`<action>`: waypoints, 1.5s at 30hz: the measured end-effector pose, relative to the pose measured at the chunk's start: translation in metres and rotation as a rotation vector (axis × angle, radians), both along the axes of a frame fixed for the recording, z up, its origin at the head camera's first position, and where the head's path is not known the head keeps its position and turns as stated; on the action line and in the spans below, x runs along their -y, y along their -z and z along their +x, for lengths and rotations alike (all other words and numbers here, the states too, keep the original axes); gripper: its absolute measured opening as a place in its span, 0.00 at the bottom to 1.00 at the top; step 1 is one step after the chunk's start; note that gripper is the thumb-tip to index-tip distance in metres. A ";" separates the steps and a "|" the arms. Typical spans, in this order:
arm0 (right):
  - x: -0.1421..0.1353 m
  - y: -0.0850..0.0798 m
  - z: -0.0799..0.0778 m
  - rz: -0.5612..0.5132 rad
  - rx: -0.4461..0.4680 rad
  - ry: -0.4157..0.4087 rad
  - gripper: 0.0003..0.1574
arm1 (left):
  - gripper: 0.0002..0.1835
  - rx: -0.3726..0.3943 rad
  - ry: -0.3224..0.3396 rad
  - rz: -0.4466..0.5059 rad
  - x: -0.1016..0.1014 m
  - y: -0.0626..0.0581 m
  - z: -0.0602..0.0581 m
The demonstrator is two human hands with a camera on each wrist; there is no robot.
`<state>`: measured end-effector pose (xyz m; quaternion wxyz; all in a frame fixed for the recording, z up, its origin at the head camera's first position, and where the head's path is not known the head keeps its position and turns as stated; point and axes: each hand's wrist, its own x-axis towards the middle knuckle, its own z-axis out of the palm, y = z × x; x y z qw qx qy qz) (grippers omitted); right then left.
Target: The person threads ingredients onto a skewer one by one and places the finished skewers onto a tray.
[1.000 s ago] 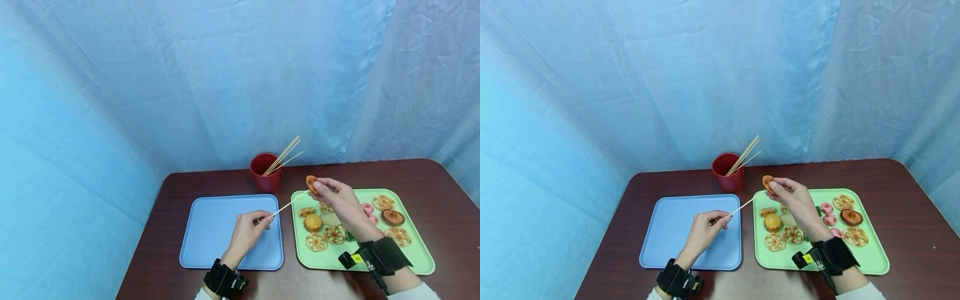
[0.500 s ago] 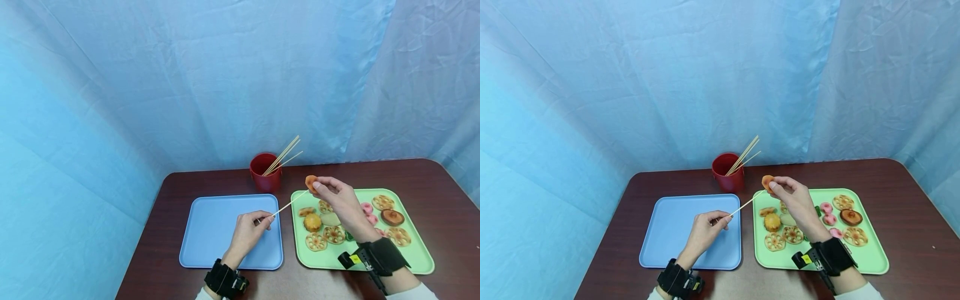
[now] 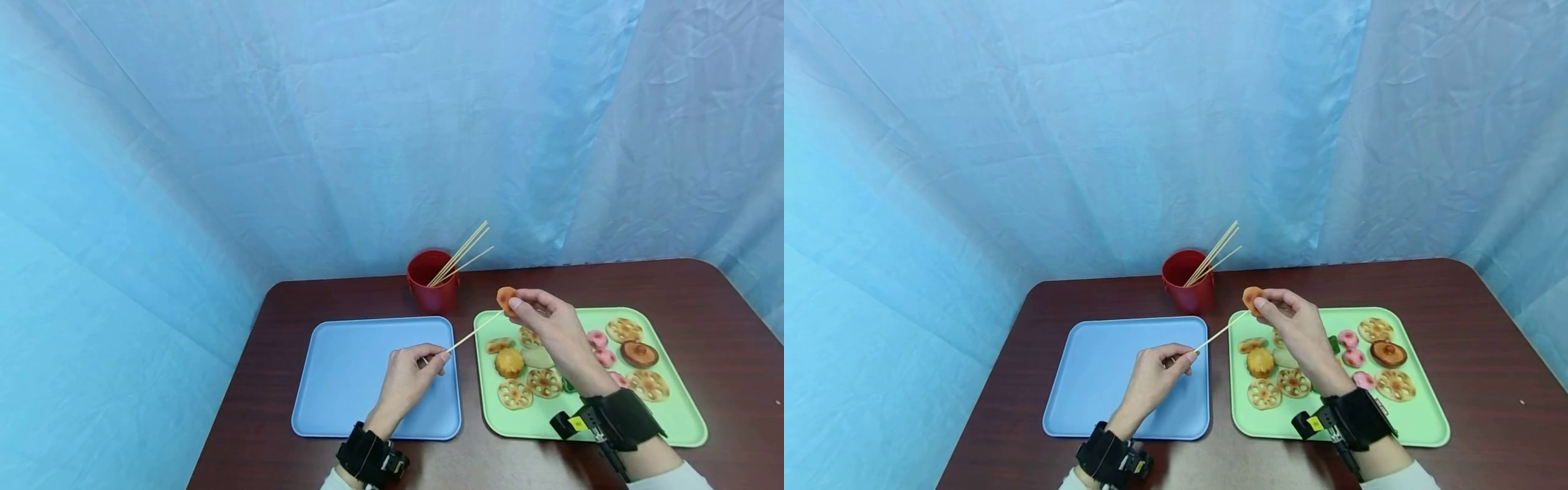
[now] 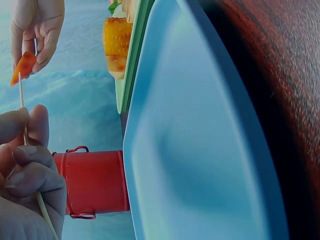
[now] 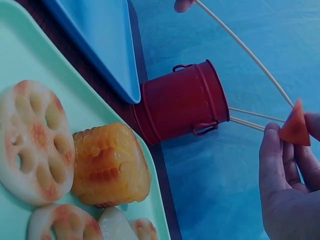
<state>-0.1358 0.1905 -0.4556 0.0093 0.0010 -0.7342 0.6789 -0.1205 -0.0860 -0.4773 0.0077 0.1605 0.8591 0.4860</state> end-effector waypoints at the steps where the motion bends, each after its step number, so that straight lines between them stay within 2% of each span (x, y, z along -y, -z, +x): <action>1: 0.000 0.000 0.000 0.000 -0.006 0.002 0.31 | 0.09 0.006 0.001 0.003 0.000 0.000 0.000; 6: 0.002 -0.001 0.001 0.010 -0.009 0.005 0.30 | 0.10 0.030 0.015 0.027 -0.001 0.002 0.000; 11: 0.007 -0.002 0.002 0.072 0.020 0.002 0.32 | 0.10 0.001 0.044 0.029 -0.002 0.001 0.000; 14: 0.010 -0.001 0.003 0.088 0.021 0.009 0.32 | 0.10 -0.015 0.033 0.019 -0.004 0.001 -0.001; 20: 0.017 0.004 0.007 0.054 0.025 0.008 0.30 | 0.10 -0.040 0.006 0.020 -0.010 0.000 0.001; 26: 0.024 0.008 0.009 0.021 0.025 -0.003 0.29 | 0.09 -0.001 -0.009 0.078 -0.020 -0.001 0.003; 31: 0.030 0.012 0.012 0.009 0.032 -0.017 0.29 | 0.08 0.031 0.005 0.129 -0.025 -0.002 0.004; 37: 0.037 0.015 0.013 -0.029 0.004 -0.045 0.26 | 0.09 0.041 0.022 0.141 -0.029 -0.003 0.002; 45: 0.046 0.017 0.015 0.087 0.012 -0.025 0.25 | 0.10 -0.013 0.010 0.093 -0.029 -0.004 0.000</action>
